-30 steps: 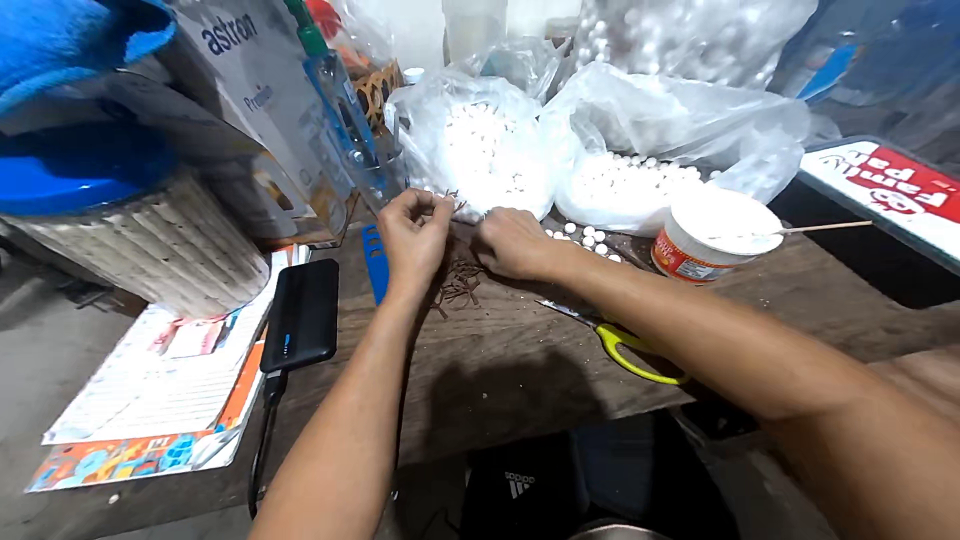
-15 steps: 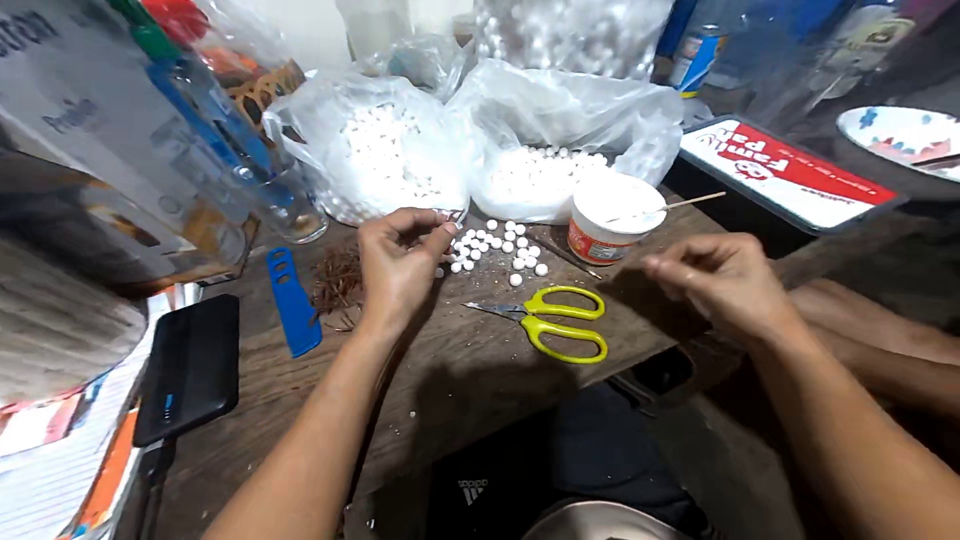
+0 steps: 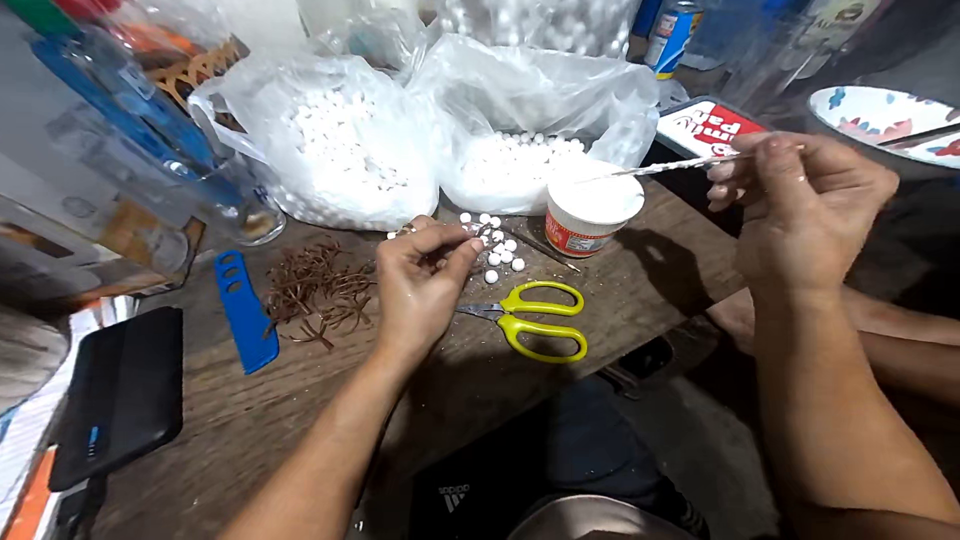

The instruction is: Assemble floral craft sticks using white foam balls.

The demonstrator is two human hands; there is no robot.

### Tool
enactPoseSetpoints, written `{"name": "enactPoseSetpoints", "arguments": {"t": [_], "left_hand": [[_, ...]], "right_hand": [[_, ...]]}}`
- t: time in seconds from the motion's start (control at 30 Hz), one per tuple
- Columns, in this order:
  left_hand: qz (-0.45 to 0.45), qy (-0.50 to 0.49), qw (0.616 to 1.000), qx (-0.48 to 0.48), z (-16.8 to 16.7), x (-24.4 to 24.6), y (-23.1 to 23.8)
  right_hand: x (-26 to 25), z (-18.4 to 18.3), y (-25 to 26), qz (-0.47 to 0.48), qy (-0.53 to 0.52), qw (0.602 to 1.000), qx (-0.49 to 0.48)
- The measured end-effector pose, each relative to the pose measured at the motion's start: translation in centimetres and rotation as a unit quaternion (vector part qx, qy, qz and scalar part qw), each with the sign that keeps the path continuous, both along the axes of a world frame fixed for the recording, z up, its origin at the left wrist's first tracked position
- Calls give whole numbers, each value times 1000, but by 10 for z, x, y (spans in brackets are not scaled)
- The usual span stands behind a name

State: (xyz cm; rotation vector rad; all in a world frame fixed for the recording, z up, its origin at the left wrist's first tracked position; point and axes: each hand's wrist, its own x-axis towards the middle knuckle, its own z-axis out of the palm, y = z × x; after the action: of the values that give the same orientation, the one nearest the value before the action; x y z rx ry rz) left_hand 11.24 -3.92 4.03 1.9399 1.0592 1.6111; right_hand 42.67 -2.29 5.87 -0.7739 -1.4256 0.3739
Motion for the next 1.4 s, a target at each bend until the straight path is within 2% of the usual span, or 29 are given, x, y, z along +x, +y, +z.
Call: {"name": "enactPoseSetpoints", "arguments": {"t": [0.13, 0.3, 0.6, 0.77, 1.13, 1.3, 1.4], "left_hand": [[-5, -17, 1000, -12, 0, 6, -1], [-13, -24, 999, -41, -2, 6, 0], [-36, -67, 997, -35, -4, 8, -1], [-1, -26, 1000, 2, -2, 7, -2], [39, 30, 997, 66, -6, 8, 0], [-9, -21, 1000, 20, -3, 5, 0], [-51, -89, 993, -58, 0, -2, 1]], "right_hand": [[4, 0, 3, 14, 124, 986, -110], [4, -6, 9, 28, 199, 967, -158], [-2, -3, 3, 4, 117, 987, -108], [-3, -2, -5, 1, 65, 996, -56], [0, 1, -6, -23, 90, 994, -56], [0, -4, 1, 2, 85, 991, -103], [2, -3, 3, -30, -12, 990, -140]]}}
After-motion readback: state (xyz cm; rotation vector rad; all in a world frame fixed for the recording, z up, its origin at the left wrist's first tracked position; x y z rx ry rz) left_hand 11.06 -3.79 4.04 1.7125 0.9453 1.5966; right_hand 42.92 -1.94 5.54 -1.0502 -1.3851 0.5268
